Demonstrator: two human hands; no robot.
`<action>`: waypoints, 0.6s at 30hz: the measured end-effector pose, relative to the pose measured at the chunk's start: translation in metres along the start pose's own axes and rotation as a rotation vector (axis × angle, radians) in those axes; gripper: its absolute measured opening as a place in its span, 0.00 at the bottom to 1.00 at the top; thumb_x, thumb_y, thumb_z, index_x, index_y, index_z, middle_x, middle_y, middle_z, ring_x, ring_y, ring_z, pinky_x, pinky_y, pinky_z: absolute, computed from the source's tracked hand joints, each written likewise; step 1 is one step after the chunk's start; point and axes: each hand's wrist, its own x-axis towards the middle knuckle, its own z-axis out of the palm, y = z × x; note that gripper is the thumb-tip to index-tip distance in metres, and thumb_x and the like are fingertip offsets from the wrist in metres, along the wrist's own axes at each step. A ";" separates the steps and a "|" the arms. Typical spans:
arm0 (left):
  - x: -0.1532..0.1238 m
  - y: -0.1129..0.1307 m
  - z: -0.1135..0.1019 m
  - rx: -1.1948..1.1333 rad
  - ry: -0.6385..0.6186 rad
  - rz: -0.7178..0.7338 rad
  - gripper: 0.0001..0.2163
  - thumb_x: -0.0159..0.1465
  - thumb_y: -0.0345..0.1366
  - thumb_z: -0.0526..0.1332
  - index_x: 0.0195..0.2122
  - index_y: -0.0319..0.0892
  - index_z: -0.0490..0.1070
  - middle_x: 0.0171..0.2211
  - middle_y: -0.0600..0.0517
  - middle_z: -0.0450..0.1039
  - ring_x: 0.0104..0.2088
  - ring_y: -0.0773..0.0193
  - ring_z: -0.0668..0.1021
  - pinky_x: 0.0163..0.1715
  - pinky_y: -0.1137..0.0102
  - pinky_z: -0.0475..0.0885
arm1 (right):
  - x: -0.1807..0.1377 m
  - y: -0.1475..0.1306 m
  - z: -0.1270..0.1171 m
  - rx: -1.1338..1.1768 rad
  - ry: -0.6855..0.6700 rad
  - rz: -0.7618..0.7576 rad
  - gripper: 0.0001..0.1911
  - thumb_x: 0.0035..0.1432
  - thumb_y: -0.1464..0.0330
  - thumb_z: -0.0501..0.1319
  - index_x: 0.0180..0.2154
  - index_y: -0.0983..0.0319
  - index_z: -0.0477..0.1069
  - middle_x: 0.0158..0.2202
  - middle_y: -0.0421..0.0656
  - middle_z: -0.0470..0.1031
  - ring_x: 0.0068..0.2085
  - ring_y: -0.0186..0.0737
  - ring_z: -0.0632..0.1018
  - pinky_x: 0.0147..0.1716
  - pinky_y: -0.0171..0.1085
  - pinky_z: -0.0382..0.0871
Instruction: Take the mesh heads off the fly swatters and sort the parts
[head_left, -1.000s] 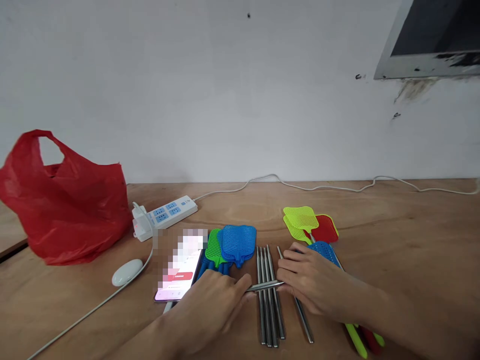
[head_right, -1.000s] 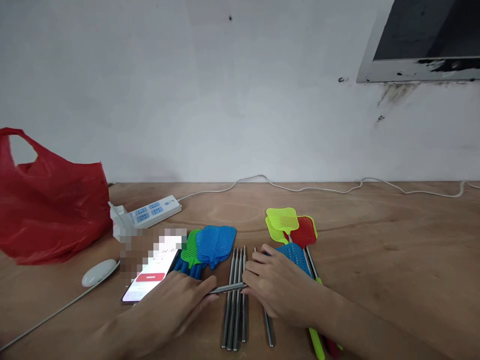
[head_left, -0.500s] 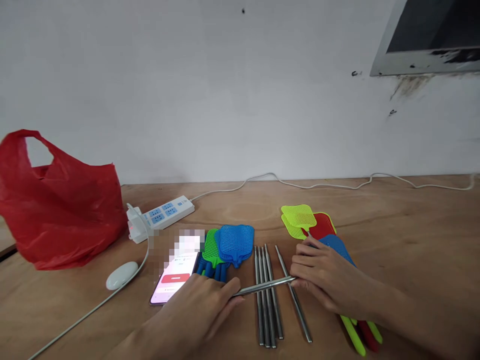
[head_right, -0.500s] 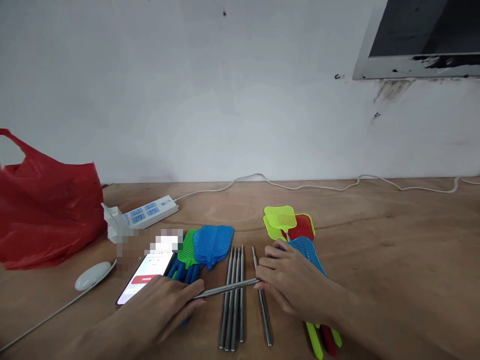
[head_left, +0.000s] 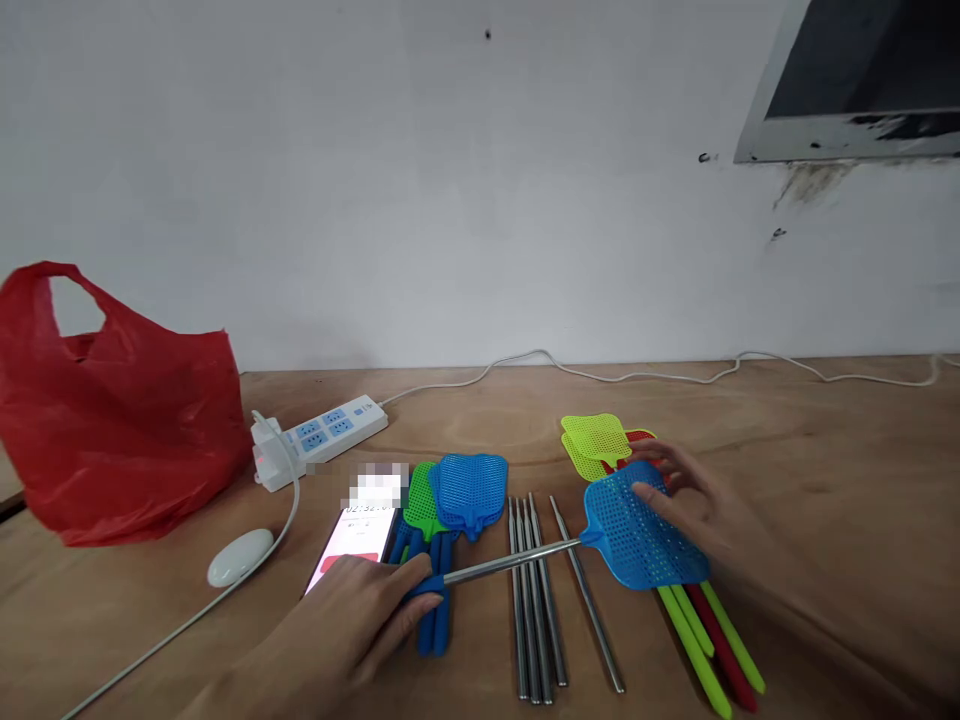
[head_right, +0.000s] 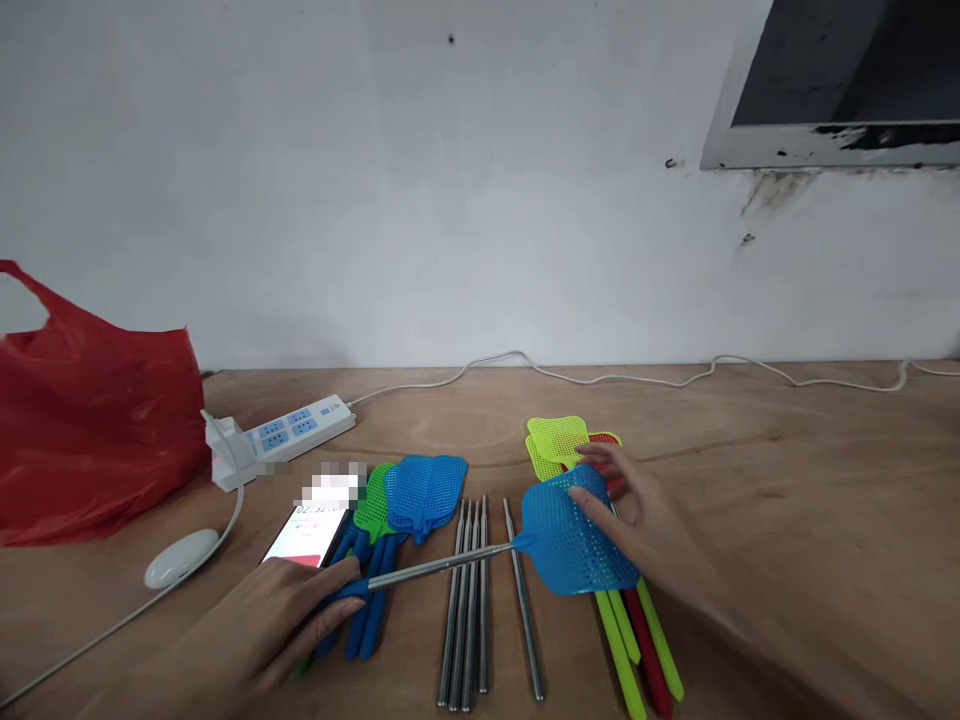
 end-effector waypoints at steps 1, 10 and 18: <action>0.000 -0.001 -0.001 -0.004 0.012 0.003 0.20 0.77 0.45 0.40 0.35 0.46 0.64 0.24 0.55 0.70 0.22 0.59 0.72 0.23 0.67 0.57 | 0.001 0.001 -0.001 0.117 -0.018 0.132 0.25 0.56 0.49 0.63 0.49 0.57 0.71 0.44 0.48 0.80 0.41 0.52 0.80 0.39 0.47 0.76; 0.001 0.001 -0.005 -0.034 -0.047 -0.031 0.20 0.77 0.46 0.41 0.35 0.45 0.66 0.24 0.54 0.69 0.23 0.59 0.72 0.25 0.67 0.57 | -0.013 0.000 0.001 0.512 -0.398 0.563 0.25 0.46 0.47 0.70 0.32 0.63 0.78 0.23 0.44 0.79 0.20 0.39 0.77 0.15 0.32 0.68; 0.002 0.008 -0.005 -0.098 -0.049 -0.020 0.19 0.76 0.45 0.42 0.36 0.46 0.68 0.25 0.54 0.70 0.24 0.60 0.72 0.26 0.68 0.60 | -0.019 -0.031 0.008 0.724 -0.119 0.735 0.19 0.40 0.59 0.77 0.34 0.59 0.79 0.30 0.44 0.83 0.30 0.46 0.83 0.30 0.40 0.80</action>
